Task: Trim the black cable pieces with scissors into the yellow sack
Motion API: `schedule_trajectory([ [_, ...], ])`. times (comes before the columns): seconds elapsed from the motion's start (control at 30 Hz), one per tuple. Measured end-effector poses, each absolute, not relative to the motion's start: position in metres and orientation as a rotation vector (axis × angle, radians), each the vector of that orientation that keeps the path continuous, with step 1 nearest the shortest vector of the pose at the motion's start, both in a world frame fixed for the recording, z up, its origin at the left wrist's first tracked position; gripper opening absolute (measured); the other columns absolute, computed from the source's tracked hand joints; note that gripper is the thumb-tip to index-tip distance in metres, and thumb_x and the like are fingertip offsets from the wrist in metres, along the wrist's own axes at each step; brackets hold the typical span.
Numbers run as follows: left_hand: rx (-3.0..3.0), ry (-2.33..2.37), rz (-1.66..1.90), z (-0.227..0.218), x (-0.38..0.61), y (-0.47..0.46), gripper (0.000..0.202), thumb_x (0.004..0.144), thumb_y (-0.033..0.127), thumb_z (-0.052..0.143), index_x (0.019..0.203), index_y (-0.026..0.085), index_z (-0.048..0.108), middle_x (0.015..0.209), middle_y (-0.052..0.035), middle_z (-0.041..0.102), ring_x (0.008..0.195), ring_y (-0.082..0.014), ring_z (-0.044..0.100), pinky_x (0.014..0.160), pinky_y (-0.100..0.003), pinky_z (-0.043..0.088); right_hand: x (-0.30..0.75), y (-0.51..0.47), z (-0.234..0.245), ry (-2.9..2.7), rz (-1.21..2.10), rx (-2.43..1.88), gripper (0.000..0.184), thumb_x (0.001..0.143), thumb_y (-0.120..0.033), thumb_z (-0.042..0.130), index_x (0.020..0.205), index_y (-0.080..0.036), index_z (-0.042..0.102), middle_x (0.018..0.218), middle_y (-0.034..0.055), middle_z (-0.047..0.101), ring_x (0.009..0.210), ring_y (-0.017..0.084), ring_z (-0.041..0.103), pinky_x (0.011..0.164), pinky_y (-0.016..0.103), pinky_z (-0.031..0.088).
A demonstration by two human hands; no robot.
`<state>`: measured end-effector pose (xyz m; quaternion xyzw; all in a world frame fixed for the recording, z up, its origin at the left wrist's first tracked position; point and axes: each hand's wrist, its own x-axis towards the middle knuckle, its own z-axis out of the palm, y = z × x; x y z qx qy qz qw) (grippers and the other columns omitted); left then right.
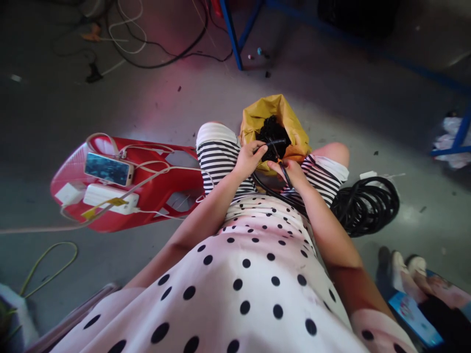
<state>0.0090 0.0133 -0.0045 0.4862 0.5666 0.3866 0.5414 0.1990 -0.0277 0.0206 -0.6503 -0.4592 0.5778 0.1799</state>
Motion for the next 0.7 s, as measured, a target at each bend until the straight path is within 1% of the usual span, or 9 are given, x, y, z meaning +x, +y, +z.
schedule_trajectory([
  [0.17, 1.188, 1.398, 0.896, 0.000, 0.011, 0.011, 0.008, 0.103, 0.021, 0.073, 0.099, 0.020, 0.079, 0.100, -0.0041, 0.083, 0.100, -0.0192, 0.075, 0.099, -0.029, 0.056, 0.198, -0.030, 0.008, -1.267, 1.632, -1.806, 0.061, 0.081, -0.076, 0.094, 0.074, -0.021, 0.068, 0.064, 0.0055, 0.071, 0.056, 0.018, 0.065, 0.053, 0.028, 0.052],
  [0.4, 1.274, 1.410, 0.809, 0.003, 0.011, 0.009, 0.007, 0.102, 0.020, 0.073, 0.099, 0.021, 0.079, 0.104, -0.0054, 0.084, 0.102, -0.0210, 0.075, 0.102, -0.030, 0.057, 0.194, -0.027, 0.007, -1.203, 1.661, -1.745, 0.064, 0.080, -0.079, 0.094, 0.074, -0.021, 0.068, 0.061, 0.0038, 0.069, 0.053, 0.016, 0.063, 0.051, 0.026, 0.049],
  [0.5, 1.342, 1.397, 0.732, 0.002, 0.009, 0.012, 0.008, 0.102, 0.020, 0.073, 0.098, 0.022, 0.080, 0.100, -0.0047, 0.083, 0.099, -0.0217, 0.074, 0.100, -0.031, 0.057, 0.195, -0.024, 0.009, -1.221, 1.688, -1.733, 0.065, 0.084, -0.081, 0.091, 0.070, -0.022, 0.067, 0.057, 0.0044, 0.067, 0.051, 0.016, 0.061, 0.050, 0.028, 0.049],
  [0.6, 1.386, 1.398, 0.681, 0.000, 0.005, 0.015, 0.008, 0.101, 0.019, 0.074, 0.098, 0.023, 0.081, 0.094, -0.0036, 0.081, 0.094, -0.0222, 0.073, 0.097, -0.030, 0.056, 0.196, -0.024, 0.008, -1.277, 1.666, -1.838, 0.068, 0.088, -0.079, 0.090, 0.065, -0.022, 0.062, 0.053, 0.0052, 0.063, 0.047, 0.017, 0.058, 0.048, 0.031, 0.046],
  [0.7, 1.420, 1.389, 0.653, -0.002, 0.001, 0.018, 0.009, 0.100, 0.019, 0.074, 0.099, 0.023, 0.082, 0.095, -0.0043, 0.081, 0.094, -0.0230, 0.073, 0.097, -0.031, 0.055, 0.198, -0.026, 0.004, -1.283, 1.603, -1.950, 0.071, 0.087, -0.081, 0.091, 0.062, -0.024, 0.057, 0.049, 0.0034, 0.059, 0.043, 0.016, 0.053, 0.045, 0.031, 0.041],
])
